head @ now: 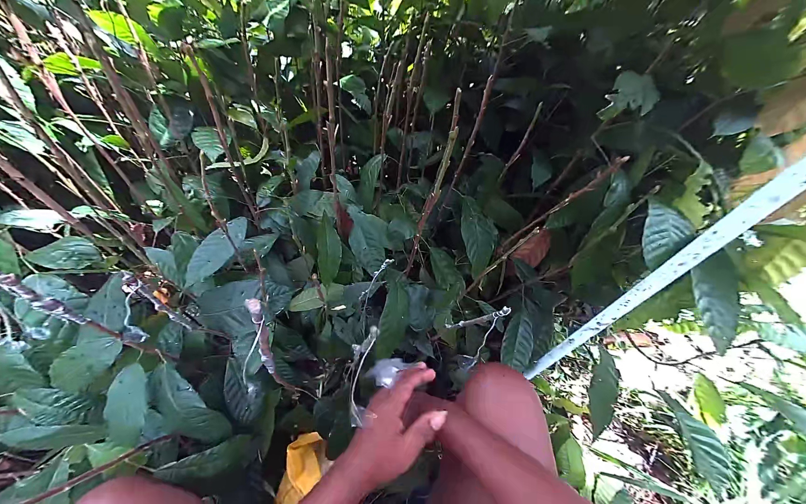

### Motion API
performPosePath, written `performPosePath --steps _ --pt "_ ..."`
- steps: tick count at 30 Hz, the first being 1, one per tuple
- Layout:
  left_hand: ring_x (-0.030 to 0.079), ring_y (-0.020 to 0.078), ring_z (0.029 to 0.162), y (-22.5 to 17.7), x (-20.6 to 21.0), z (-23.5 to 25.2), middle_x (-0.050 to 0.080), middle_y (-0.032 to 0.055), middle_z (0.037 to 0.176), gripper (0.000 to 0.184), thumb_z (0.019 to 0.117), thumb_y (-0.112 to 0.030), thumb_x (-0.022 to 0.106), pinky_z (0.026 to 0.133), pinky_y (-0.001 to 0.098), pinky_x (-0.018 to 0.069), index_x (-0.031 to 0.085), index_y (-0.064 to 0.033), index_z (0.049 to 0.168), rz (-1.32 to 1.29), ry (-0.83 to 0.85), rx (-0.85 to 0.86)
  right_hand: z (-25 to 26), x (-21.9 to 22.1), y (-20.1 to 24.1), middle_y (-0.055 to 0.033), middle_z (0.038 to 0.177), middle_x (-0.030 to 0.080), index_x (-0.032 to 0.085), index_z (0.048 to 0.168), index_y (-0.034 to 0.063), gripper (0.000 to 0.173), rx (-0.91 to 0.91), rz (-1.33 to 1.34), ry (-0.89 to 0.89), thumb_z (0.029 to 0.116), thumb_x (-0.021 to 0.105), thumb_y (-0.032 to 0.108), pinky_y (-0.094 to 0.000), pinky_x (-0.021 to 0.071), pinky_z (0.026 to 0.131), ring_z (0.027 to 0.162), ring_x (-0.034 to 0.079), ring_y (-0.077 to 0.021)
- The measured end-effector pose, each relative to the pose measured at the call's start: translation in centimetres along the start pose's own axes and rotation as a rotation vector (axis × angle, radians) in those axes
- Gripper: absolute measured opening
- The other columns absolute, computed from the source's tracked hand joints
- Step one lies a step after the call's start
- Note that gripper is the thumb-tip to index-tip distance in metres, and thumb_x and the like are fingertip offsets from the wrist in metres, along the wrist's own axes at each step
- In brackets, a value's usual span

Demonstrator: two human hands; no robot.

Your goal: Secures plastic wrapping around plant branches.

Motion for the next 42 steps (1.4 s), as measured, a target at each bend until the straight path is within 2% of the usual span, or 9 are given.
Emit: performPosePath --steps 3,6,12,16,21,27,33,38,42 --pt "0.071 0.0099 0.081 -1.5 -3.6 -0.1 0.072 0.0050 0.094 0.036 0.1005 -0.030 0.063 0.073 0.0311 0.0623 0.066 0.0025 0.116 -0.213 -0.055 -0.094 -4.1 0.2 0.2 -0.0223 0.109 0.072 0.073 0.116 -0.0012 0.031 -0.269 0.029 0.185 0.1052 0.056 0.023 -0.0606 0.0515 0.097 0.106 0.069 -0.0368" --pt "0.052 -0.0006 0.060 -0.2 -4.3 -0.6 0.056 -0.0040 0.067 0.040 0.1019 -0.038 0.061 0.057 0.0181 0.0461 0.064 -0.0057 0.080 -0.103 -0.041 -0.048 -7.5 -1.4 -2.3 -0.0011 0.099 0.077 0.076 0.108 0.0074 0.038 -0.533 0.460 0.032 0.1050 0.055 0.039 -0.0337 0.0598 0.087 0.091 0.072 -0.0090" --pt "0.061 0.0215 0.082 0.7 -1.7 -0.6 0.063 0.0098 0.086 0.036 0.0954 -0.039 0.068 0.077 0.0425 0.0526 0.064 -0.0043 0.088 0.175 0.201 -0.201 -5.4 -3.3 -1.8 -0.0069 0.120 0.070 0.065 0.131 0.0016 0.044 -0.284 0.782 -0.595 0.0973 0.066 0.029 -0.0302 0.0579 0.090 0.104 0.067 -0.0121" --pt "0.068 0.0207 0.091 1.9 -0.7 -0.8 0.071 0.0083 0.091 0.032 0.0953 -0.036 0.069 0.086 0.0449 0.0557 0.072 -0.0049 0.092 0.146 0.267 -0.155 -3.4 -1.9 -1.4 -0.0048 0.102 0.071 0.077 0.105 0.0022 0.016 -0.263 0.998 -0.697 0.0954 0.067 0.011 -0.0270 0.0571 0.086 0.095 0.067 -0.0099" --pt "0.065 0.0002 0.081 3.8 0.3 -1.0 0.071 -0.0069 0.090 0.026 0.0988 -0.040 0.066 0.074 0.0207 0.0557 0.075 -0.0154 0.099 -0.559 0.153 -0.127 -2.5 -1.1 -2.9 0.0022 0.078 0.064 0.068 0.085 0.0077 0.008 -0.323 1.338 -0.754 0.0924 0.069 0.010 -0.0221 0.0533 0.068 0.070 0.060 -0.0044" --pt "0.075 0.0213 0.085 4.4 0.0 1.1 0.074 0.0116 0.113 0.032 0.1010 -0.035 0.063 0.065 0.0327 0.0632 0.070 -0.0132 0.123 -1.145 -0.249 -0.417 -4.0 -3.0 -4.5 -0.0009 0.087 0.070 0.071 0.096 0.0171 0.007 -0.584 1.587 -0.825 0.0997 0.065 0.017 -0.0197 0.0531 0.057 0.062 0.060 -0.0040" --pt "0.073 0.0180 0.081 4.3 -2.5 2.5 0.073 0.0075 0.094 0.018 0.1000 -0.007 0.052 0.075 0.0340 0.0627 0.065 -0.0085 0.112 -0.986 -0.591 -0.385 -5.4 -6.7 -5.0 -0.0151 0.104 0.075 0.060 0.101 0.0053 0.019 -0.437 1.751 -0.807 0.1077 0.042 0.005 -0.0230 0.0584 0.056 0.065 0.071 -0.0136" --pt "0.066 0.0153 0.111 4.0 -1.2 3.0 0.064 0.0071 0.130 0.074 0.0843 -0.045 0.081 0.091 0.0327 0.0583 0.054 0.0003 0.137 -0.310 -0.265 -0.116 -3.0 -5.9 -3.6 -0.0142 0.098 0.074 0.058 0.101 0.0029 0.015 -0.379 1.781 -0.681 0.1060 0.045 0.001 -0.0293 0.0630 0.067 0.076 0.074 -0.0182" --pt "0.066 0.0082 0.101 3.6 -0.6 4.2 0.071 0.0022 0.109 0.024 0.0961 -0.026 0.069 0.087 0.0254 0.0572 0.076 -0.0055 0.107 -0.112 -0.378 -0.081 -1.7 -4.4 -2.7 -0.0063 0.085 0.071 0.060 0.098 0.0045 0.006 -0.378 1.589 -0.626 0.1013 0.055 0.002 -0.0241 0.0583 0.059 0.064 0.067 -0.0098"
Point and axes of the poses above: each hand's wrist, its own z-axis towards the middle knuckle, its own x-axis out of the palm, y = z × x, the point moved 4 cm from there along z, towards the middle knuckle
